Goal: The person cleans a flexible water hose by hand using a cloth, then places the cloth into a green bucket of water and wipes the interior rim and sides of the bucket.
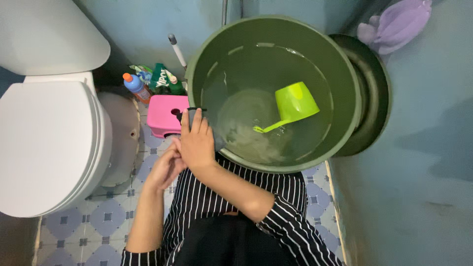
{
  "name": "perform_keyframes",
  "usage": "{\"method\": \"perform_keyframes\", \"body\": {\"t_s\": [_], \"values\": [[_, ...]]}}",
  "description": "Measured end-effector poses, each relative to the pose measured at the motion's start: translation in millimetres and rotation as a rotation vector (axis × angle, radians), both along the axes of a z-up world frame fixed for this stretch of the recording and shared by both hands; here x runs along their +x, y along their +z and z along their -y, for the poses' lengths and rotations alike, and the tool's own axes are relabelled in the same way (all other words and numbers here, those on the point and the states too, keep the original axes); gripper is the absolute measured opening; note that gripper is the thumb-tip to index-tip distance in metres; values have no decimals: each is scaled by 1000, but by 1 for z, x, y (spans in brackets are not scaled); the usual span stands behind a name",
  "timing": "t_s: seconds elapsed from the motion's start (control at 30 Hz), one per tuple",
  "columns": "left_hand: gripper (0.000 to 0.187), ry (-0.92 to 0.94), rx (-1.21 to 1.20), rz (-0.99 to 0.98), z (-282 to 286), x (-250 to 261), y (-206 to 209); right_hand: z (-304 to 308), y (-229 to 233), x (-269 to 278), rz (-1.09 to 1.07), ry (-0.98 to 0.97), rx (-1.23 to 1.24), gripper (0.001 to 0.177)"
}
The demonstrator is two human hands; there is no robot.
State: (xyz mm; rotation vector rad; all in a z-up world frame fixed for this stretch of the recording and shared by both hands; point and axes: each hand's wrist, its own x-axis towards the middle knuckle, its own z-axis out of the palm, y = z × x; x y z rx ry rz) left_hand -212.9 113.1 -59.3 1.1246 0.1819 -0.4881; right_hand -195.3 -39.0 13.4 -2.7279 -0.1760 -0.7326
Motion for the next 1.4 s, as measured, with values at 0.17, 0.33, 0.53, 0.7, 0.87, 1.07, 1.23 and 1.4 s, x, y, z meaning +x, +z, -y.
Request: {"method": "perform_keyframes", "body": {"t_s": [0.17, 0.33, 0.53, 0.7, 0.87, 1.07, 1.23, 1.4], "values": [[43, 134, 782, 475, -6, 19, 27, 41, -10, -15, 60, 15, -253, 69], [38, 240, 684, 747, 36, 39, 78, 137, -12, -71, -63, 435, -133, 68], [40, 178, 1042, 1063, 103, 58, 104, 234, 21, -130, 3, 309, -22, 67], [43, 97, 1328, 1071, 141, 80, 89, 153, 2, -107, -119, 83, -37, 52], [48, 34, 1522, 1118, 140, 85, 74, 119, -5, -86, 108, 135, -121, 65], [50, -27, 1489, 1044, 139, 86, 72, 246, 4, -114, -120, 488, -88, 95], [51, -18, 1485, 1054, 141, 86, 74, 291, 6, -119, -58, 329, -56, 76], [49, -28, 1490, 1034, 141, 85, 77, 177, -20, -101, 38, 142, -138, 75]]}}
